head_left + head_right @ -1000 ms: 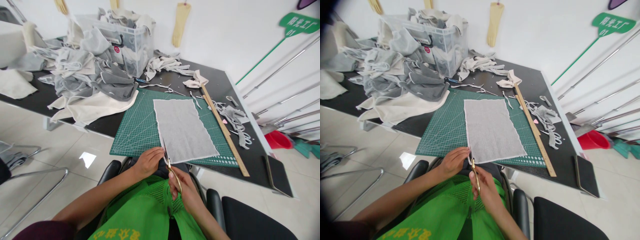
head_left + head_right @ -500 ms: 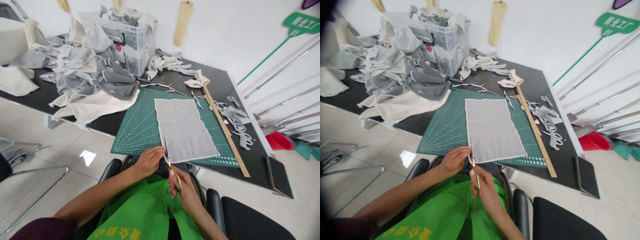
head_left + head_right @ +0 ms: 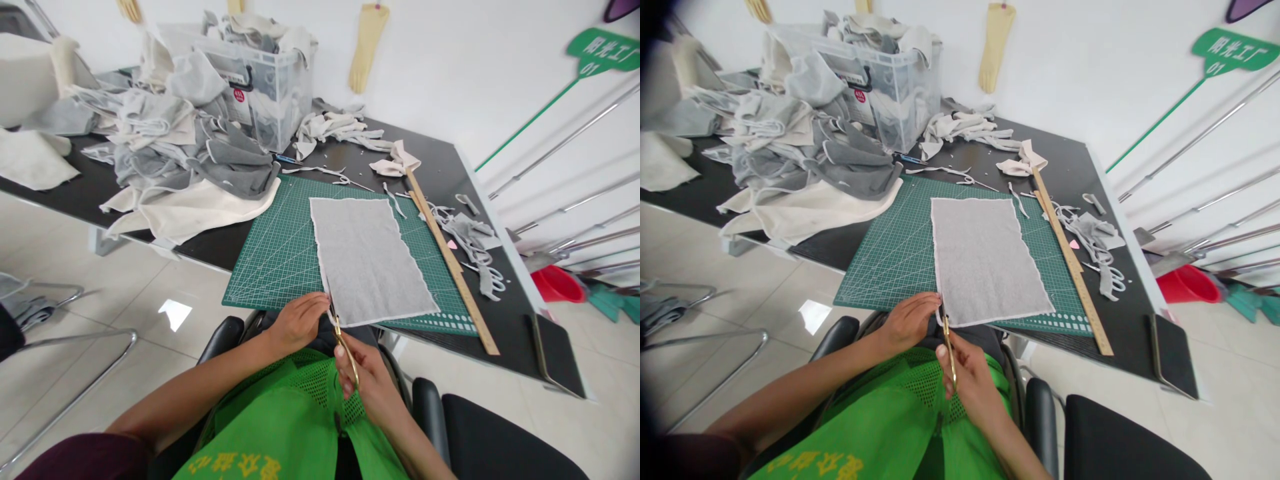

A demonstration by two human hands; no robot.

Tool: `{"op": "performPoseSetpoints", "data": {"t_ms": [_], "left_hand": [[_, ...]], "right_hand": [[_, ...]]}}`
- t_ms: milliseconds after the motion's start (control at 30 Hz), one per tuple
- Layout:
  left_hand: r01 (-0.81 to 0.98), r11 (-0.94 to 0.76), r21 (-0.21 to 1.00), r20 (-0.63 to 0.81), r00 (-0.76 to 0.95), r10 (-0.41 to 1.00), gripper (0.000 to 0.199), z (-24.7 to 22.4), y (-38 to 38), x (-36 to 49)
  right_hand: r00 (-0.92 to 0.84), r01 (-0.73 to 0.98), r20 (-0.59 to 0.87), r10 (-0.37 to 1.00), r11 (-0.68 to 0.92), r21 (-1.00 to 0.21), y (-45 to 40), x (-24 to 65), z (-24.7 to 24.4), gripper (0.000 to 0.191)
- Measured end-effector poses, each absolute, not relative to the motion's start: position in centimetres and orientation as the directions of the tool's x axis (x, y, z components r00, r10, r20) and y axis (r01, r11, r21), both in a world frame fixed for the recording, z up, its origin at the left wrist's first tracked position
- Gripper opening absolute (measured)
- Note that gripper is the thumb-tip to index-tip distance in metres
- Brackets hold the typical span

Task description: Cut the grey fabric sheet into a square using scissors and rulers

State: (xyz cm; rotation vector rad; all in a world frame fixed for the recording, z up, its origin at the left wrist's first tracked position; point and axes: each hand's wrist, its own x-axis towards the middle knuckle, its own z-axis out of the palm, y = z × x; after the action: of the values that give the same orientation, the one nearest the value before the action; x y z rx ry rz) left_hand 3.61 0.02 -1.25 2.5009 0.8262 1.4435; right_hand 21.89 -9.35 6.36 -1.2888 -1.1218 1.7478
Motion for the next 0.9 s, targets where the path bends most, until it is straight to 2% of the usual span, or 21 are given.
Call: {"op": "performPoseSetpoints", "data": {"t_ms": [167,600,900], "left_hand": [[0.389,-0.844,0.37,0.765,0.389,0.514,0.039,-0.6,0.0,3.6],[0.288,-0.853,0.436,0.777,0.359,0.518,0.038,-0.2,0.0,3.7],[0.303,-0.851,0.43,0.773,0.363,0.52,0.036,0.0,0.0,3.6]], "right_hand": [[-0.283,0.007,-0.373,0.884,-0.387,-0.922,-9.4,21.8,6.4,0.039],[-0.233,-0.088,-0.369,0.9,-0.398,-0.913,-8.1,21.4,6.4,0.044],[-0.216,-0.122,-0.381,0.899,-0.412,-0.903,-7.9,20.9,6.4,0.041]]}}
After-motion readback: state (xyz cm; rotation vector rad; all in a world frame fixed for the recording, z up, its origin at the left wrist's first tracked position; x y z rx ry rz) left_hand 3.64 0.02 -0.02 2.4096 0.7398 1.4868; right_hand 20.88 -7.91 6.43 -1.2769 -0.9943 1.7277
